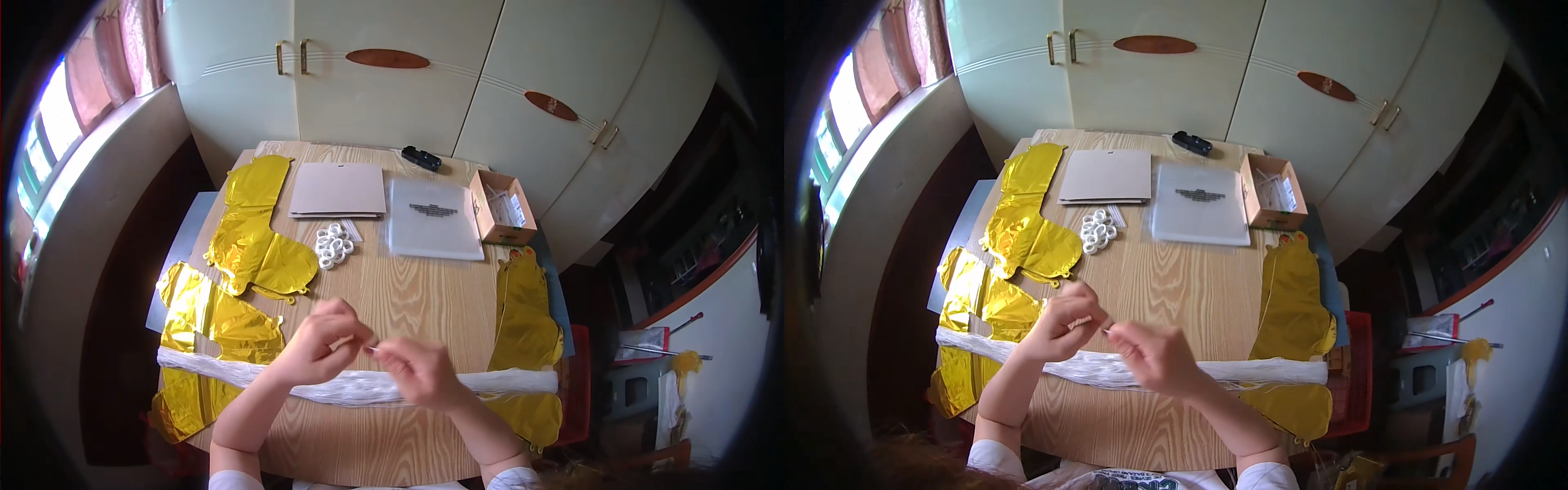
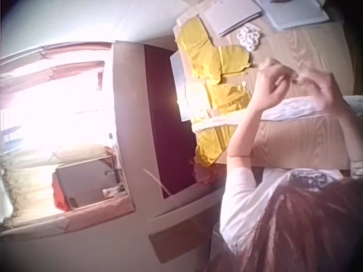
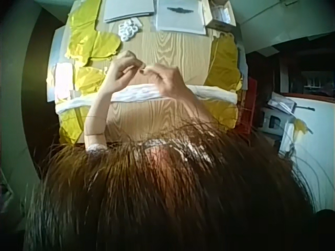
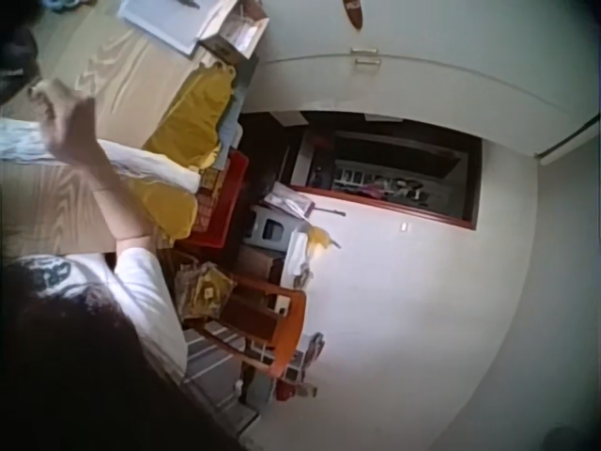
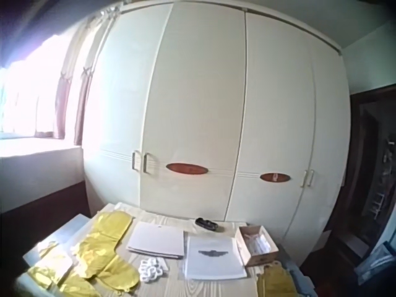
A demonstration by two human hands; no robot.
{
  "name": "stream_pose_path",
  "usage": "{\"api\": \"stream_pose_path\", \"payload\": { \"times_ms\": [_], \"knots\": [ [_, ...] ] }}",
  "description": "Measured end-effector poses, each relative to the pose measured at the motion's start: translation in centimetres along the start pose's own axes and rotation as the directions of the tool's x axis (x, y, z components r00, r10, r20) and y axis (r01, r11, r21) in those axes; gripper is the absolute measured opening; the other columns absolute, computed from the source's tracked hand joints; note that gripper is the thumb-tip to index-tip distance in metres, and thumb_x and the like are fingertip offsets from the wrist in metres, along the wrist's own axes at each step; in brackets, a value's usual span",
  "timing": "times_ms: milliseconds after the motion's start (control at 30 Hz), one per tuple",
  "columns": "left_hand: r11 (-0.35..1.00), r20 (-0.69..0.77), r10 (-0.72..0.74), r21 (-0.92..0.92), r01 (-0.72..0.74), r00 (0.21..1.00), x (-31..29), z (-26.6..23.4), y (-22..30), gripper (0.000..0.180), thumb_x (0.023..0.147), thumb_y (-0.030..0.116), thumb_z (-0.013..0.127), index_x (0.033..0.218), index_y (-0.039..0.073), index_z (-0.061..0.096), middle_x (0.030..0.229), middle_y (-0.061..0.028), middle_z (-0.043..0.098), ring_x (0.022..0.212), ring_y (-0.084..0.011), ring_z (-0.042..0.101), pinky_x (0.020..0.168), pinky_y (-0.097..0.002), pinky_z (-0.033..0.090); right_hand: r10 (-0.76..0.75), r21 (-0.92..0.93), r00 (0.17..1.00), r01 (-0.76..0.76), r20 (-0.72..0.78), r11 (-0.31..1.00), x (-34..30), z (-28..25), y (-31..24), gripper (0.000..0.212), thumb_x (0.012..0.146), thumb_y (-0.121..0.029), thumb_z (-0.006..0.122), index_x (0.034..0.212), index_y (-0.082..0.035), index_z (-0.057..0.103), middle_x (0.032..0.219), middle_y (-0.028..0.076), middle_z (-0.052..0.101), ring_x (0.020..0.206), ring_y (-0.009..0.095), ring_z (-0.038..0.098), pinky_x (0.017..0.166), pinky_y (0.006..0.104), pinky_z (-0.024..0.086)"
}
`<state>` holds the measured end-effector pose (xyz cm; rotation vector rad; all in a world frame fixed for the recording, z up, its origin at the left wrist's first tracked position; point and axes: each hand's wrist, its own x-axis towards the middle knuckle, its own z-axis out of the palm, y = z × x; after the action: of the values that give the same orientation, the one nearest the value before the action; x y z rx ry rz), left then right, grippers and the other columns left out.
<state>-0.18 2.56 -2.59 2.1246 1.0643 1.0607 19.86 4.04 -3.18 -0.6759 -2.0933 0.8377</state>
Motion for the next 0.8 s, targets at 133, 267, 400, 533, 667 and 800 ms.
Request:
{"api": "stream_pose_path", "payload": {
  "times_ms": [133, 267, 400, 533, 667, 800],
  "knots": [
    [0.718, 0.132, -0.033, -0.686, 0.116, 0.991, -0.2, 0.3, -0.4, 0.016, 0.085, 0.002, 0.048, 0.090, -0.003, 0.062, 0.084, -0.0068, 0.057, 0.081, -0.0155, 0.052, 0.078, -0.0276, 0.041, 0.054, 0.004, 0.993, -0.054, -0.109, 0.999, 0.0, 1.1, 1.4, 0.007, 0.083, -0.012, 0.060, 0.086, -0.006, 0.059, 0.063, 0.009, 0.060, 0.054, 0.022, 0.061, 0.047, 0.0322, 0.045],
    [0.701, 0.012, -0.328, -0.667, 0.252, 0.945, 0.7, 1.3, 1.3, 0.020, 0.090, 0.009, 0.049, 0.097, -0.002, 0.063, 0.098, -0.0097, 0.062, 0.091, -0.0139, 0.054, 0.081, -0.0293, 0.040, -0.061, -0.050, 0.998, 0.059, -0.033, 0.997, -0.4, 2.0, 0.7, 0.006, 0.082, -0.011, 0.060, 0.083, -0.006, 0.058, 0.062, 0.009, 0.059, 0.052, 0.022, 0.060, 0.047, 0.0337, 0.045],
    [0.810, 0.280, -0.292, -0.437, 0.392, 0.915, -0.1, 0.3, 0.5, 0.019, 0.091, 0.007, 0.050, 0.099, -0.004, 0.062, 0.087, -0.0074, 0.059, 0.094, -0.0142, 0.055, 0.083, -0.0272, 0.041, 0.062, -0.062, 0.968, -0.079, -0.243, 0.995, 0.2, -0.1, 0.5, 0.008, 0.085, -0.012, 0.059, 0.081, -0.005, 0.060, 0.060, 0.008, 0.058, 0.051, 0.018, 0.059, 0.046, 0.0312, 0.044],
    [0.789, 0.081, -0.143, -0.593, 0.163, 0.986, 0.0, 1.4, 0.3, 0.018, 0.090, 0.007, 0.052, 0.100, -0.005, 0.062, 0.087, -0.0069, 0.058, 0.085, -0.0136, 0.054, 0.074, -0.0255, 0.042, 0.020, -0.010, 0.979, -0.022, -0.204, 1.000, -0.3, 2.2, 2.7, 0.009, 0.085, -0.012, 0.060, 0.088, -0.005, 0.062, 0.062, 0.008, 0.059, 0.052, 0.021, 0.060, 0.047, 0.0323, 0.044],
    [0.933, -0.057, -0.137, -0.343, 0.110, 0.989, 0.6, 1.6, 0.3, 0.017, 0.088, 0.006, 0.054, 0.101, 0.000, 0.064, 0.077, -0.0058, 0.059, 0.075, -0.0130, 0.049, 0.069, -0.0258, 0.043, -0.110, -0.093, 0.976, 0.094, -0.189, 0.991, -0.3, 2.0, 0.9, 0.005, 0.083, -0.011, 0.061, 0.085, -0.007, 0.063, 0.057, 0.006, 0.056, 0.048, 0.019, 0.057, 0.045, 0.0297, 0.043],
    [0.960, 0.041, -0.105, -0.257, 0.112, 0.994, 0.1, 0.9, 0.8, 0.016, 0.086, 0.004, 0.056, 0.098, -0.003, 0.064, 0.083, -0.0069, 0.061, 0.078, -0.0132, 0.052, 0.070, -0.0274, 0.042, -0.123, -0.183, 0.948, 0.070, -0.294, 0.981, 0.4, 0.2, 0.6, 0.006, 0.084, -0.012, 0.061, 0.083, -0.006, 0.062, 0.058, 0.003, 0.052, 0.046, 0.014, 0.051, 0.043, 0.0260, 0.040]
  ]
}}
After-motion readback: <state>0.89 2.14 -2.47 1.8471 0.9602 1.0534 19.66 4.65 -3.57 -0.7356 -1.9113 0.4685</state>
